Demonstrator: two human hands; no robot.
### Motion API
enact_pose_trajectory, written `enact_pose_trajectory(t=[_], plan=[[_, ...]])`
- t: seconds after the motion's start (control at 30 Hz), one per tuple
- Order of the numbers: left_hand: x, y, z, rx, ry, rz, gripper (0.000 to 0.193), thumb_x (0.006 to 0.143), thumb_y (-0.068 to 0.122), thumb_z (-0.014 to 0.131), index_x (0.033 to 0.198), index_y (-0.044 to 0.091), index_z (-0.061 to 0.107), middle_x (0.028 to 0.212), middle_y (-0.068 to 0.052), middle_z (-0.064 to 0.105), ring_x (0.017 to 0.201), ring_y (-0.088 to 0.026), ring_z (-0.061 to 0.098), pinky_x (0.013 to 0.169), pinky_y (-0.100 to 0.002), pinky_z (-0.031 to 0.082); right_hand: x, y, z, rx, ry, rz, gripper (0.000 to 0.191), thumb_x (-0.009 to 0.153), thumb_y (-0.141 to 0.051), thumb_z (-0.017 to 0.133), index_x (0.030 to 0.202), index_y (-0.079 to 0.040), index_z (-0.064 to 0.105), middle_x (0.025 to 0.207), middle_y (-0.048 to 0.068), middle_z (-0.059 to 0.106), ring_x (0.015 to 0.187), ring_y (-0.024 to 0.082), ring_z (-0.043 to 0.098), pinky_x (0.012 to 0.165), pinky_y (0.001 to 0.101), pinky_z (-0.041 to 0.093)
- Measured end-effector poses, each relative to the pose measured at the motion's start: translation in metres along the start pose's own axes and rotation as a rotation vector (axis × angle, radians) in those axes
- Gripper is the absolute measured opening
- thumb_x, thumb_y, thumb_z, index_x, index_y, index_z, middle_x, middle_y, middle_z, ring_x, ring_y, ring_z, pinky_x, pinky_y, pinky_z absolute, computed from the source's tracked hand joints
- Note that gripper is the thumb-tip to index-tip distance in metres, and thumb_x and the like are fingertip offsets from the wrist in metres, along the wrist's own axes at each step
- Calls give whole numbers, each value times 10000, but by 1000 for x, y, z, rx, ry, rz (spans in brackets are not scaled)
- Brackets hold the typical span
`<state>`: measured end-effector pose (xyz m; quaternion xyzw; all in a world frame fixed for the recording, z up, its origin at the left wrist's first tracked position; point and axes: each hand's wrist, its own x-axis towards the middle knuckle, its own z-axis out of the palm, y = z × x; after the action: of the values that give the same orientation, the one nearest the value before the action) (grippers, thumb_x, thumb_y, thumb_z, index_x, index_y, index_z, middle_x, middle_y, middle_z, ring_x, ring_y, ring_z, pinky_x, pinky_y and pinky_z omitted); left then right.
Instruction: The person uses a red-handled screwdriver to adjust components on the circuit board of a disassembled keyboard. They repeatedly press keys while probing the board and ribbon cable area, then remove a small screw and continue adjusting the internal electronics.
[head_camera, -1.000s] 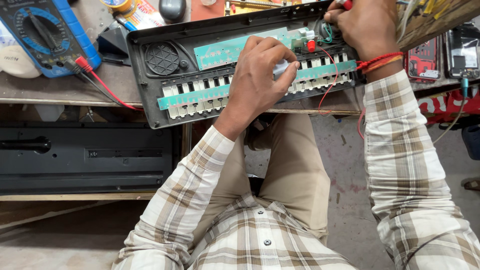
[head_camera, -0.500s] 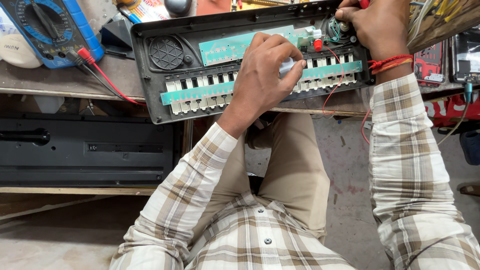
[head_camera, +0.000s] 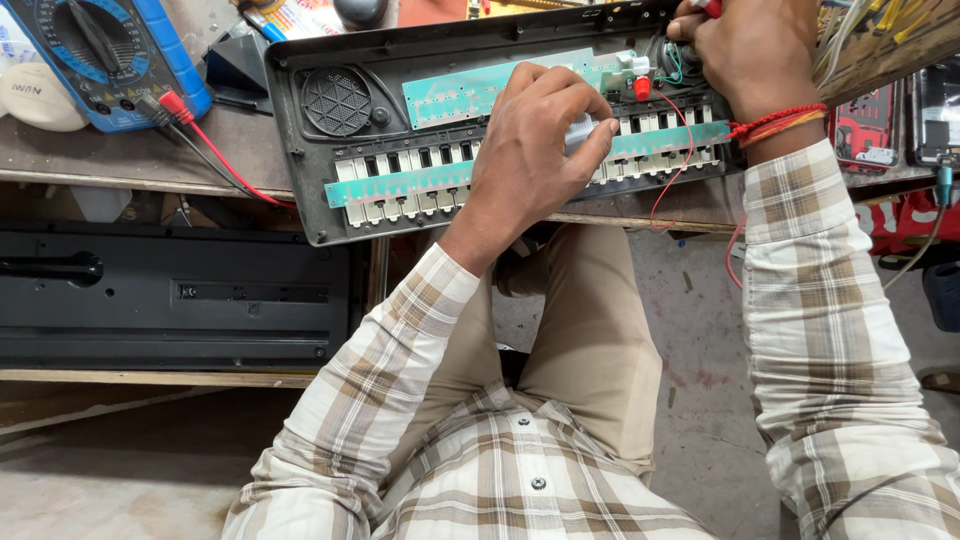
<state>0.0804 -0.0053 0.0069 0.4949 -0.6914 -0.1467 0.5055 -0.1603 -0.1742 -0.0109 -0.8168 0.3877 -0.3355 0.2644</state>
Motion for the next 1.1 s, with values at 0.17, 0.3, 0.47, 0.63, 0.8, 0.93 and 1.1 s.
enact_pose_trajectory(t=[0.17,0.3,0.47,0.63,0.8,0.93,1.1], plan=[[-1,0,-1,4,19,16,100,882,200,754,875,101,751,927,-21,677,982,-230,581,912,-385,503,-7,-18,-5,-244,47,-155,239,873,161,553,1042,49,681,968,131,739,876,195,747,715,287,586],[-1,1,-1,1,29,21,101,881,201,756,875,100,748,939,-17,681,998,-233,584,920,-386,500,-5,-38,-1,-407,71,-87,114,948,63,652,986,17,748,924,100,757,796,190,735,656,303,557],[0,1,-1,6,14,0,103,877,207,759,872,104,751,925,-20,675,986,-231,582,910,-382,501,-5,-48,-2,-479,109,-205,62,939,-1,709,949,7,770,884,115,753,745,208,719,633,332,546],[-1,1,0,12,18,7,103,874,209,761,868,107,751,928,-20,678,982,-231,581,903,-387,499,-8,-48,-1,-632,125,-240,80,937,-94,735,925,-28,777,834,119,733,694,251,692,619,355,527],[-1,1,0,3,23,5,103,880,211,754,871,109,752,925,-17,676,982,-227,582,901,-380,506,-7,-47,0,-676,155,-292,93,899,-97,703,925,-52,780,833,113,722,710,265,684,644,361,530],[-1,0,0,6,21,3,98,876,205,756,865,108,753,923,-17,679,978,-226,583,898,-384,506,-9,-47,-2,-676,120,-293,97,900,-94,707,930,-52,789,830,118,718,710,269,678,650,367,524],[0,-1,2,-1,9,-6,106,889,214,752,869,110,753,919,-17,677,977,-220,584,898,-376,509,-7,-41,-1,-653,128,-225,101,933,-125,730,918,-48,793,808,118,720,678,271,670,630,373,516]])
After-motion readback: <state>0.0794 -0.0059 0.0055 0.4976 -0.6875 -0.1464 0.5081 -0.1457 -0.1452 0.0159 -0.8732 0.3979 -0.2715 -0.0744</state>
